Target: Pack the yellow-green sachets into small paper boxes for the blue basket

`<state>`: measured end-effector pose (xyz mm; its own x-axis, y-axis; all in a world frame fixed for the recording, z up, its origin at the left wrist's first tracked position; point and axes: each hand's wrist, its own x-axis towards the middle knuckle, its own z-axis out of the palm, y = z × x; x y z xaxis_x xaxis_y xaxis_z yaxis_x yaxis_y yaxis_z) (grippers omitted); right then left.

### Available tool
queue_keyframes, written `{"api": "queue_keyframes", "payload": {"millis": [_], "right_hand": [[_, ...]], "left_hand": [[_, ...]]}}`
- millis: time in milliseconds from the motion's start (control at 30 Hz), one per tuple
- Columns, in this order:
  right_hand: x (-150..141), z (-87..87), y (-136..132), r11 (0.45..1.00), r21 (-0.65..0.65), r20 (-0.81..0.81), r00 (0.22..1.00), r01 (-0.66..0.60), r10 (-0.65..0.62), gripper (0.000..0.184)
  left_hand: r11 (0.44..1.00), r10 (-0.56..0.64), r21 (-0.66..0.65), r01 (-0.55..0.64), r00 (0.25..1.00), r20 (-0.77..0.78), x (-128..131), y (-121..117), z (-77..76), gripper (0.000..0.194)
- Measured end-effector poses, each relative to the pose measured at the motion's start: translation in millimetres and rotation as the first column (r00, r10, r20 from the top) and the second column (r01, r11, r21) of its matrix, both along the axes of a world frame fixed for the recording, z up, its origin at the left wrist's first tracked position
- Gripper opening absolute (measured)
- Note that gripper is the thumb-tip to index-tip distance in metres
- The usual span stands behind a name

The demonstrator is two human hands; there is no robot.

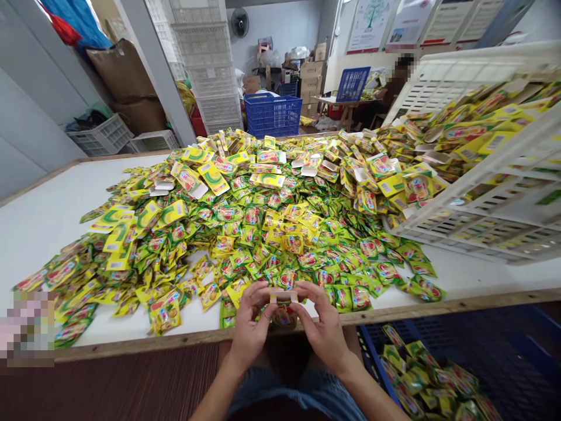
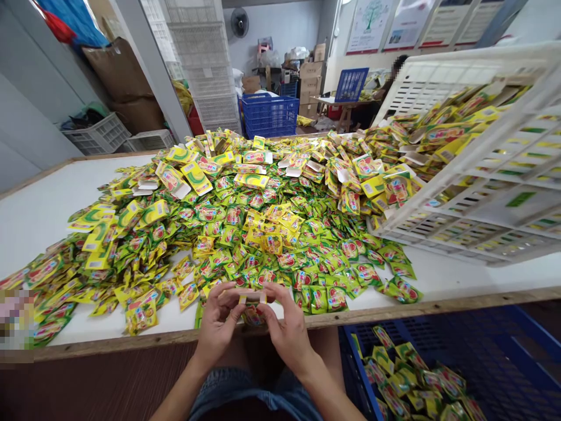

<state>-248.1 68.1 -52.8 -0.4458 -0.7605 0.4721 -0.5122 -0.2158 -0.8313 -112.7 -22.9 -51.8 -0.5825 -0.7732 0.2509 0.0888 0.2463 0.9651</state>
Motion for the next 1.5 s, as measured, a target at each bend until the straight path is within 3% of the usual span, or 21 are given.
{"api": "queue_keyframes", "payload": {"millis": [167,533,800,967,1167,1367,1500], "right_hand": [[-5,3.1,-1,0.993,-0.014,-0.103,0.988,-0.119,0.117,0.018],[1,10.8,-4,1.000,0.012,-0.155,0.988,-0.004,0.006,0.012],[-1,12.5,-3,0.999,0.031,-0.156,0.988,-0.005,0.010,0.011],[-6,10.9,-2,0.993,0.077,-0.069,0.993,-0.091,0.097,0.009],[-12,3.8,1,0.991,0.023,-0.229,0.965,-0.128,0.130,0.017],[-3,-11.9,1,0.995,0.008,-0.215,0.972,-0.098,0.097,0.021],[-7,0.0,15,0.993,0.088,-0.167,0.981,-0.085,0.099,0.028]], "left_hand": [[0.973,-0.083,-0.212,0.095,0.994,0.066,4,-2,5.1,0.019],[0.992,0.068,-0.110,-0.067,0.998,0.010,-7,4,7.3,0.010],[1.000,0.016,0.000,-0.016,1.000,-0.001,-9,-2,14.4,0.009],[0.998,-0.053,-0.022,0.052,0.997,-0.047,-4,-5,5.4,0.010],[0.988,-0.051,-0.144,0.050,0.999,-0.003,0,-7,0.5,0.015],[0.959,-0.044,-0.278,0.055,0.998,0.046,2,-7,-6.0,0.021],[0.984,-0.004,-0.178,0.012,0.999,0.045,3,3,-12.3,0.037]]}}
